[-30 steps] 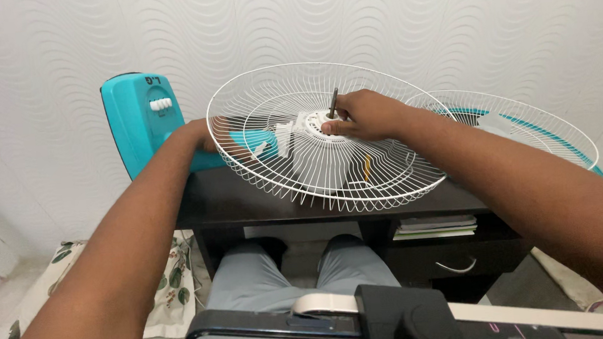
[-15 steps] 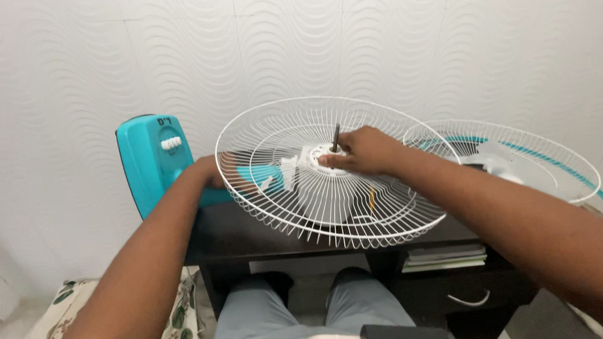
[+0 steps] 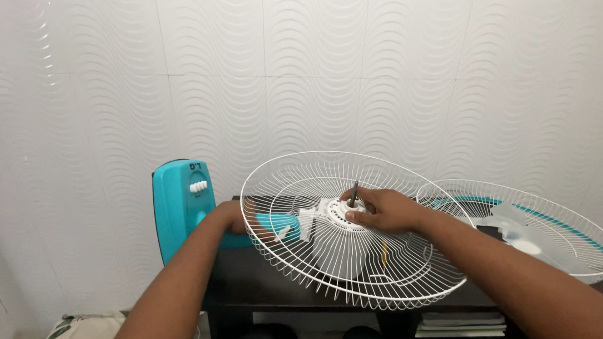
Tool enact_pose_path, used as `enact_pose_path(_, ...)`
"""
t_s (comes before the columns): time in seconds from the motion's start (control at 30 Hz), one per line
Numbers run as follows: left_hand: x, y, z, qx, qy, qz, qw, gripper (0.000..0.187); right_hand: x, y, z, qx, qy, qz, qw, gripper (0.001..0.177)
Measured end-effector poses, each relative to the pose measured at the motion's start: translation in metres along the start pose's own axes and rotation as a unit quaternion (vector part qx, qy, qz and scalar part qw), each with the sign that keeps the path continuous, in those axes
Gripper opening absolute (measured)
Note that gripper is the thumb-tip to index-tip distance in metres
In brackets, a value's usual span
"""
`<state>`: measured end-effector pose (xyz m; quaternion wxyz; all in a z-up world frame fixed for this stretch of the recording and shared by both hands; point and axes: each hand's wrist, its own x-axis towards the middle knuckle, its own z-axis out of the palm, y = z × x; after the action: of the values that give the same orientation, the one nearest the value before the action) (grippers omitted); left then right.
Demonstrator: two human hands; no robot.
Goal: The person assembles a table fan by attaching the motor housing to the stand, mounting the front grill, inserting the fan blades, and securing the assembly with a central cap. The person uses a screwdriver to tighten components during the process.
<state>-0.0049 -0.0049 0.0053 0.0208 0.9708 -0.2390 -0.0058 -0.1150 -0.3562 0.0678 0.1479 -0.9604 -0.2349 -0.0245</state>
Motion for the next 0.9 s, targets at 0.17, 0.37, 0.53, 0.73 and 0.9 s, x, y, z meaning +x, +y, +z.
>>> enact_pose_path(0.17, 0.003, -0.002, 0.000, 0.003, -0.014, -0.003, 1.000, 0.089, -0.001, -0.006, -0.002, -0.017, -0.011, 0.035, 0.999, 0.062)
enact_pose_path(0.37, 0.007, -0.009, 0.004, -0.025, 0.010, 0.008, 1.000, 0.088, 0.000, -0.004, -0.004, -0.012, -0.013, 0.006, 1.000, 0.060)
enact_pose_path(0.53, 0.010, -0.014, 0.008, -0.018, -0.016, -0.046, 0.999, 0.080, 0.001, -0.002, -0.001, -0.021, -0.001, -0.012, 1.000, 0.060)
enact_pose_path(0.73, 0.012, -0.013, 0.009, 0.005, 0.009, 0.001, 1.000, 0.073, -0.001, -0.005, 0.000, -0.031, 0.040, 0.009, 0.999, 0.065)
enact_pose_path(0.9, 0.007, -0.007, 0.002, -0.027, -0.015, -0.012, 0.999, 0.077, -0.005, -0.009, 0.000, -0.081, 0.055, -0.007, 0.995, 0.061)
